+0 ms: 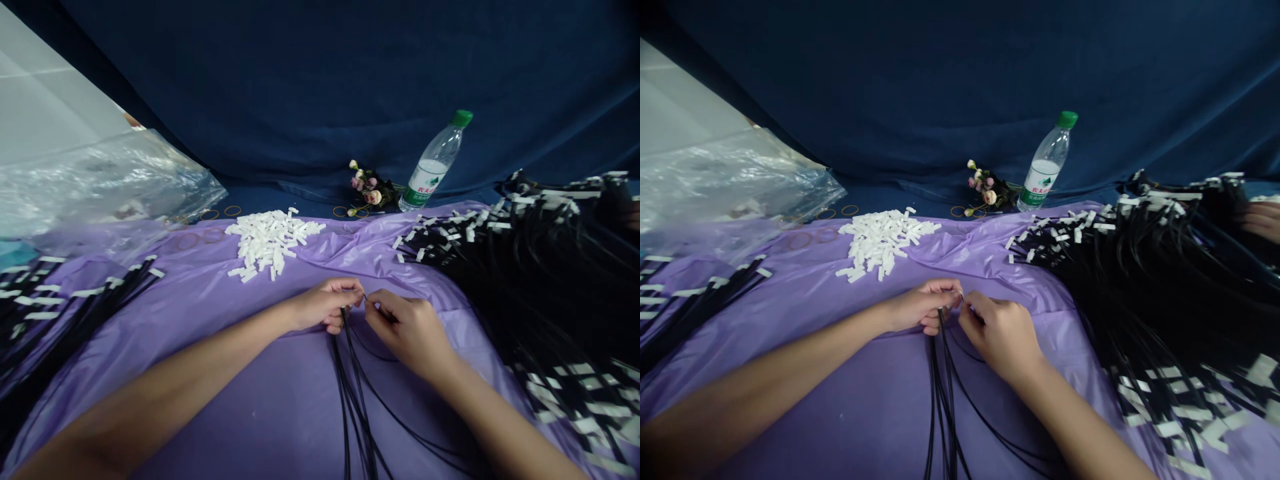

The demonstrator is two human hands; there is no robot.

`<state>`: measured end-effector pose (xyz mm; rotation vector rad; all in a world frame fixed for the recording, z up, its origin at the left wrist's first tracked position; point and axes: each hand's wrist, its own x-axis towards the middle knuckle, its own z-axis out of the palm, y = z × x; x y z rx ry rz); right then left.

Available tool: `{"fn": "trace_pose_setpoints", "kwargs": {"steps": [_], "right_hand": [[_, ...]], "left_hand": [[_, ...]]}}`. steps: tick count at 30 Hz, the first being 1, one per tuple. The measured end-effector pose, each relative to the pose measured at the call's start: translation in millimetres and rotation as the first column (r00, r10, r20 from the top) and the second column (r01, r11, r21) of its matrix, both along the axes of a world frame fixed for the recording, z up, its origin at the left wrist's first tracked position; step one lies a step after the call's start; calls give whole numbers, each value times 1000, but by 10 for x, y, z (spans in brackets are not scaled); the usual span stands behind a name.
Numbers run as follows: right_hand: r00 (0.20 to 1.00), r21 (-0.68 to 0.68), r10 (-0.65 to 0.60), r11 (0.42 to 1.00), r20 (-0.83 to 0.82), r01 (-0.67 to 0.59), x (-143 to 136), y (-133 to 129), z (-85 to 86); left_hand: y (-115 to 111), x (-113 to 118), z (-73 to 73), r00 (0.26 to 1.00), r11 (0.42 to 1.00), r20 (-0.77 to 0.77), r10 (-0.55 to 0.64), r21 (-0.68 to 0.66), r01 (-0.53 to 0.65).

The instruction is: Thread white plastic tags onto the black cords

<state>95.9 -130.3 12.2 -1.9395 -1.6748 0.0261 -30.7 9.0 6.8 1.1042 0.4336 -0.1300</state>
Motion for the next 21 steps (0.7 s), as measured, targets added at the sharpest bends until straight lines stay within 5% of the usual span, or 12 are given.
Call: {"fn": "trace_pose_setpoints", "kwargs": {"steps": [6, 11, 15, 19, 21], "right_hand": [[999, 243, -34, 970, 24, 27, 71, -58, 129], [984, 43, 154, 988, -93, -150, -11, -158, 251], [986, -53, 162, 986, 29, -160, -70, -176, 273], [962, -22, 161, 987, 220, -160, -88, -184, 284], [950, 70, 64, 994, 305, -89, -109, -210, 304]], "left_hand": [[43, 13, -12, 993, 984, 14, 121, -131, -119], [61, 38, -26, 979, 967, 27, 201, -162, -194], [65, 43, -45, 963, 950, 4, 268, -170, -264], [67, 43, -62, 952, 933, 10, 306, -201, -298], [65, 46, -61, 948, 926, 12, 319, -215, -310]]}}
